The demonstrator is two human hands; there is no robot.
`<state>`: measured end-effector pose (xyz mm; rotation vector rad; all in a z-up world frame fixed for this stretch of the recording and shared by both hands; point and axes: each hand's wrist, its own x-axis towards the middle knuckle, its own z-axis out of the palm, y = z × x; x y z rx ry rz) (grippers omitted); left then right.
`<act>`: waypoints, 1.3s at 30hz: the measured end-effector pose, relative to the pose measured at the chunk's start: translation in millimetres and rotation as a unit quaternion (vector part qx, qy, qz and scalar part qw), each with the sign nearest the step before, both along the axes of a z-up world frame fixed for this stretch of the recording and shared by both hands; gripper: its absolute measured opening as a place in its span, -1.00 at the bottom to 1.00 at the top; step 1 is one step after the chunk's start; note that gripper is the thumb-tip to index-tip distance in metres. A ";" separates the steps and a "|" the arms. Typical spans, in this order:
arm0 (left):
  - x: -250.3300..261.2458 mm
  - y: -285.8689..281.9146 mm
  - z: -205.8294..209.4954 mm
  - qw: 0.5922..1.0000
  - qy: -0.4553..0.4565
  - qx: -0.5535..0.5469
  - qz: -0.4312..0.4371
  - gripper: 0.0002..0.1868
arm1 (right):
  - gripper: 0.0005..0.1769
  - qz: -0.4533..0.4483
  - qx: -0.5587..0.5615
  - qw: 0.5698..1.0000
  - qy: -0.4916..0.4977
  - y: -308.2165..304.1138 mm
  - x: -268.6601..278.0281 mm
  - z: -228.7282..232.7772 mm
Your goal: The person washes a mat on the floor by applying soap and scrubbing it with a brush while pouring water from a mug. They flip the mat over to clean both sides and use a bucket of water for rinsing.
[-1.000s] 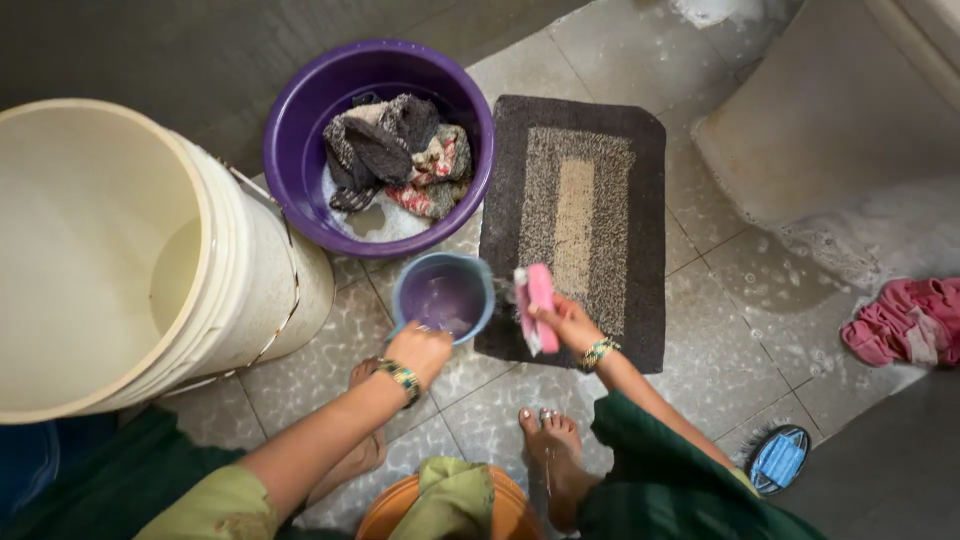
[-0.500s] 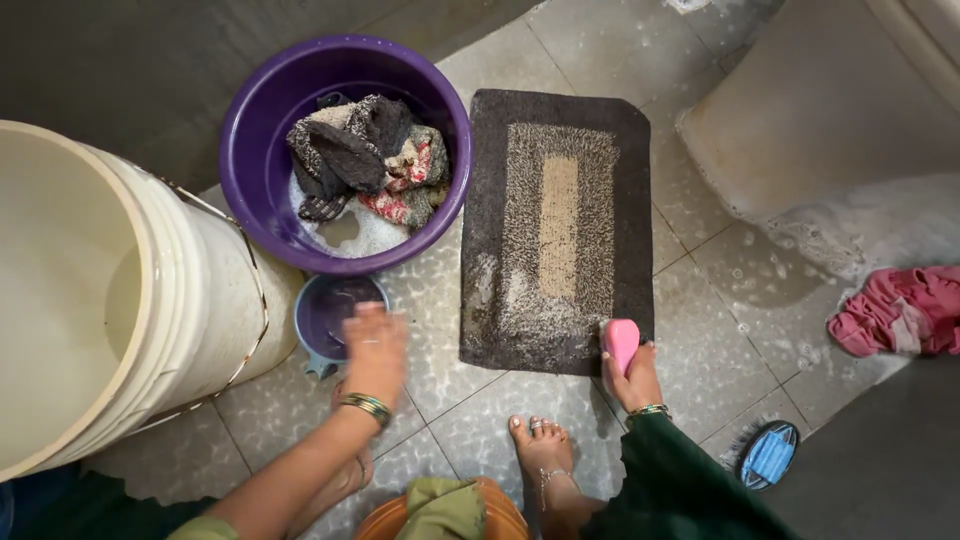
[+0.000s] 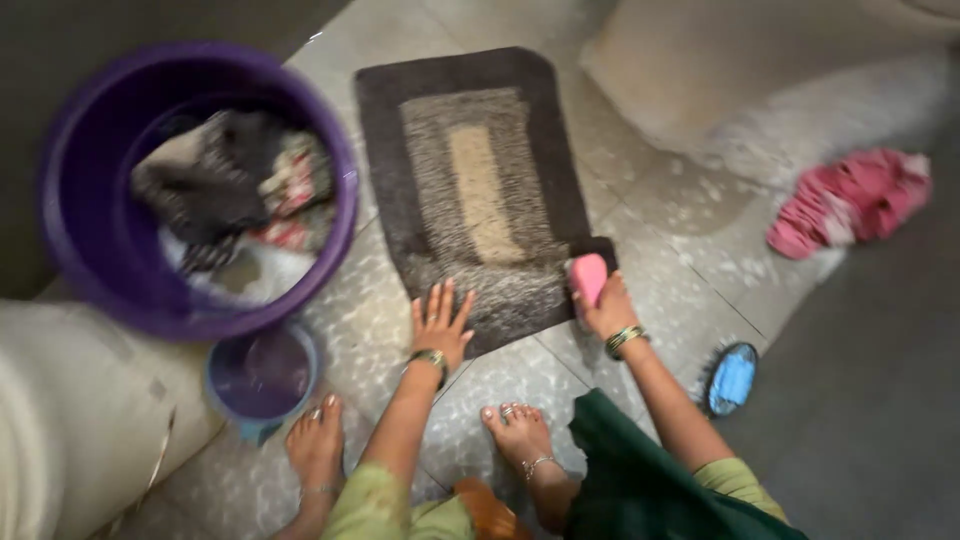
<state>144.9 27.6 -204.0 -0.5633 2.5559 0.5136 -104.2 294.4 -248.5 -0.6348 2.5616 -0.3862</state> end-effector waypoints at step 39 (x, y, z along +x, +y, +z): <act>196.5 -99.5 105.4 0.971 0.203 -0.115 0.058 -0.30 | -0.05 -0.091 -0.234 0.936 -0.248 -22.7 -44.9 137.3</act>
